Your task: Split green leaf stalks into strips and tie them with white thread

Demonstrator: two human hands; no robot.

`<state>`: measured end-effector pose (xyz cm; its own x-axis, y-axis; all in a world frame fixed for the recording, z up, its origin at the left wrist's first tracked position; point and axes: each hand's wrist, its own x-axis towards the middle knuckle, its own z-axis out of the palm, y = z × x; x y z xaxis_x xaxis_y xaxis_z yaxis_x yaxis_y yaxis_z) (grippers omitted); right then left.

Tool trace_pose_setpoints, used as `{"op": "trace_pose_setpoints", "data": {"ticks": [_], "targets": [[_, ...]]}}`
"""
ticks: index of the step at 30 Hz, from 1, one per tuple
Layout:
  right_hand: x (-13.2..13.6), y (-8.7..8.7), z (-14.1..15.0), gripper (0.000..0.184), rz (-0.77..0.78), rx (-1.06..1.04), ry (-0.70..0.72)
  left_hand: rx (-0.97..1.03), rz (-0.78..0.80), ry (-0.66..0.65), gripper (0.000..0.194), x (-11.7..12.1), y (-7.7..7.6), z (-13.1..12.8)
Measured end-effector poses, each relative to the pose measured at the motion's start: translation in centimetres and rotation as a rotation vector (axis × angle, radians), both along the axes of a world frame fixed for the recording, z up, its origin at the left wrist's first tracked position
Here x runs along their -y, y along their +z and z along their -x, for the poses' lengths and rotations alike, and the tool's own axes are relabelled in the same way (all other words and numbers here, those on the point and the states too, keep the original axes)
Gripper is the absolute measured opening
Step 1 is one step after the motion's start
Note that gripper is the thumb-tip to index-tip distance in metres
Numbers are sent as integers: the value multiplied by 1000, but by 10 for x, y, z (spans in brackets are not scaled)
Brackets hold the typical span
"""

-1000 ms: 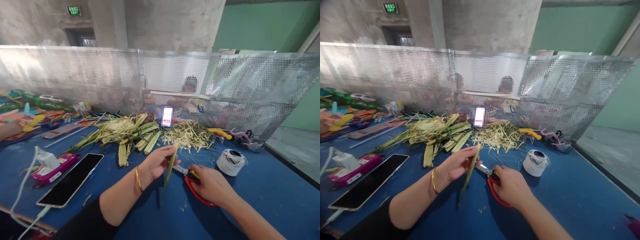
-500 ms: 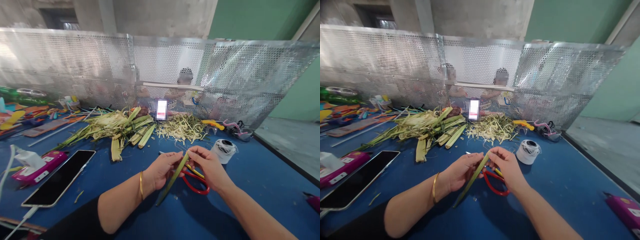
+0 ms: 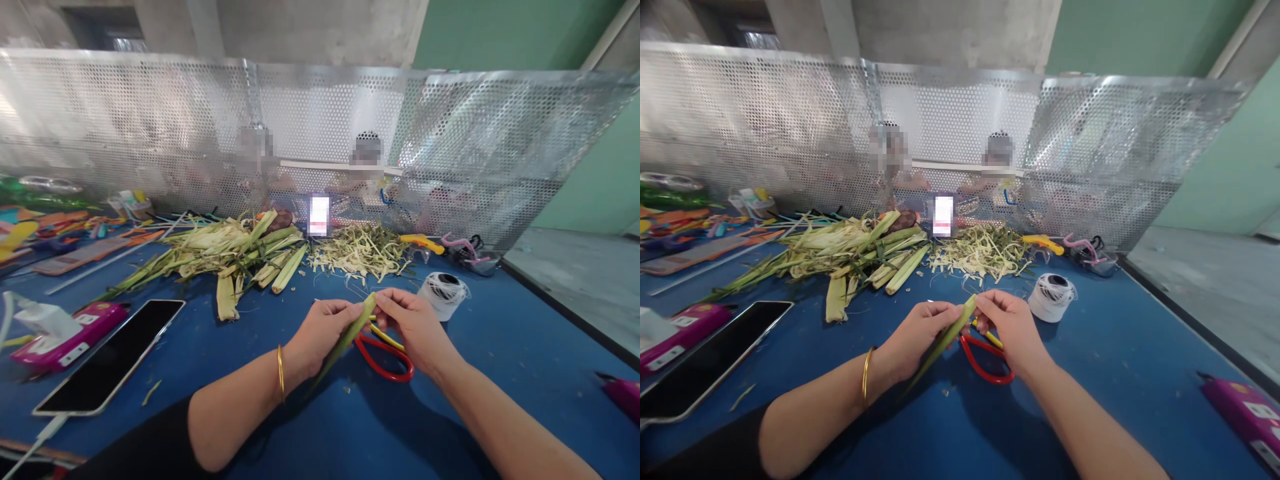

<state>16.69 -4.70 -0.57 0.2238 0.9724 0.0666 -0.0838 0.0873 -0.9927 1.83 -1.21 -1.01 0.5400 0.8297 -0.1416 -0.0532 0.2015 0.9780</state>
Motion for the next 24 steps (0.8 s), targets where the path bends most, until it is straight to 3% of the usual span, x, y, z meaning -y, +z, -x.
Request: {"op": "trace_pose_setpoints", "data": {"ticks": [5,9,12,15,19,24], "targets": [[-1,1,0,33,18,-131,39,1,44,-41,33,1,2,-1],[-3,0,-2,34,26,-199,38,-28,-163,18,20,0,5,-1],[-3,-1,-2,35,3,-145,21,-51,-248,38,19,-1,5,0],[0,-3,4,31,28,26,53,-88,-302,138,23,-1,3,0],[6,-4,17,33,111,202,92,-12,-197,138,25,1,1,-2],[7,-2,19,29,92,235,114,124,-95,90,28,3,1,-4]]}}
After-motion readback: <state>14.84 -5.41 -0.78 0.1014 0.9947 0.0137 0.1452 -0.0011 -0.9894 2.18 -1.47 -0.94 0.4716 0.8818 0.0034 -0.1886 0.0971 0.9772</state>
